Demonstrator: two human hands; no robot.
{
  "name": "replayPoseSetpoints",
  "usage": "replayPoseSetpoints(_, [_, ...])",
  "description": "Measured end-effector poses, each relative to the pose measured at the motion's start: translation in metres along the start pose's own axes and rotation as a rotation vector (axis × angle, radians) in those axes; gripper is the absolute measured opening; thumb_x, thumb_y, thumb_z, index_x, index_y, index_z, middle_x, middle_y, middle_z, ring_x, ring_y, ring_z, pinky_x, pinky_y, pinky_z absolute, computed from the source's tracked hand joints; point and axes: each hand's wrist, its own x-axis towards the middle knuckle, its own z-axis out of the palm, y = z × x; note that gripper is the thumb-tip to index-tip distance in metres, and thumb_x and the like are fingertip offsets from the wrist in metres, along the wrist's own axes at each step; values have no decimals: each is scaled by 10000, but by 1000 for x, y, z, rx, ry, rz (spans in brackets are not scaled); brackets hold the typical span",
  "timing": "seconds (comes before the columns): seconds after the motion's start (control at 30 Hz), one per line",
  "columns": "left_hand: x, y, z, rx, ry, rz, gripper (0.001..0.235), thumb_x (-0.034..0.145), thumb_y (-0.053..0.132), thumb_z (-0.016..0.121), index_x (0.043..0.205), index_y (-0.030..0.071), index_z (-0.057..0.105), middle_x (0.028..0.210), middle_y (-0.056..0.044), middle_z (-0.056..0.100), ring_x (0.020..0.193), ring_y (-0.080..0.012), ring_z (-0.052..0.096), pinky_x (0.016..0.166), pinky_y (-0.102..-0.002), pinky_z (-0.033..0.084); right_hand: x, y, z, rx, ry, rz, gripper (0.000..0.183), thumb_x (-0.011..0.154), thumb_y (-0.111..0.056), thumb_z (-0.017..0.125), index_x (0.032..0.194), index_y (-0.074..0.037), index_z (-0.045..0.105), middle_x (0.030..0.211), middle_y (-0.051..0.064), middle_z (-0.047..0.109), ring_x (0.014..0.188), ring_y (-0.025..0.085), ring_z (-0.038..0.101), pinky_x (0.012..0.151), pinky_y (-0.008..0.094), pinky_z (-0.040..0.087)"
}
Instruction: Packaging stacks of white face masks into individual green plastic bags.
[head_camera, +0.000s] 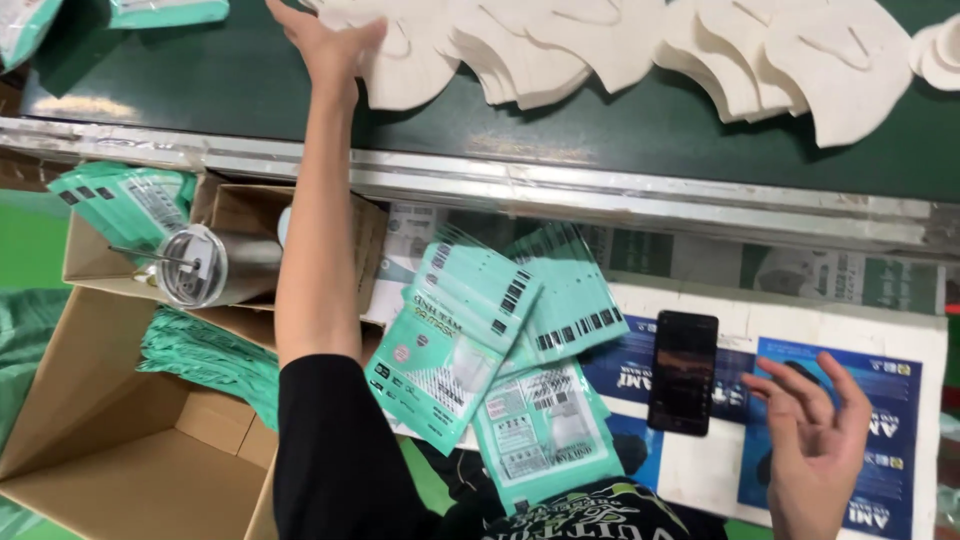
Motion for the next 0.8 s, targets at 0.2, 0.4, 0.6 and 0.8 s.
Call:
replayPoseSetpoints(0.2, [-62, 76, -66, 164, 235, -10, 1164, 706, -50, 950, 1603, 18, 212, 1630, -220, 400, 1543, -325, 377, 1332, -442, 220, -8, -4, -2, -27, 34, -43, 469, 1077, -6, 529, 1521, 8, 376, 1346, 269, 618, 1175, 281, 661, 1058, 380, 515])
replayPoseSetpoints(0.4, [-235, 324, -103, 279, 293, 49, 809, 1055, 83, 851, 1641, 71, 294, 1679, -92, 298, 1503, -242, 422, 1268, -395, 404, -7, -3, 66, 77, -470, -44, 645, 907, 67, 659, 1502, -14, 423, 1461, 260, 568, 1377, 380, 580, 1120, 442, 465])
replayPoseSetpoints(0.6, [-391, 424, -52, -141, 53, -897, 658, 710, 67, 864, 1296, -26, 581, 1179, -118, 707, 1040, -189, 682, 884, -329, 596, -52, -2, 116, 459, -596, 51, 1168, 808, 13, 766, 1603, -139, -76, 1667, 164, 202, 1496, 321, 330, 1217, 451, 300])
replayPoseSetpoints(0.8, [-459, 422, -49, -386, -120, -835, 483, 870, 51, 811, 1324, 24, 645, 1264, -106, 710, 1139, -223, 671, 1020, -362, 545, -73, 11, 74, 326, -550, 151, 887, 964, -74, 692, 1669, -50, 155, 1600, 245, 403, 1475, 273, 423, 1221, 396, 373])
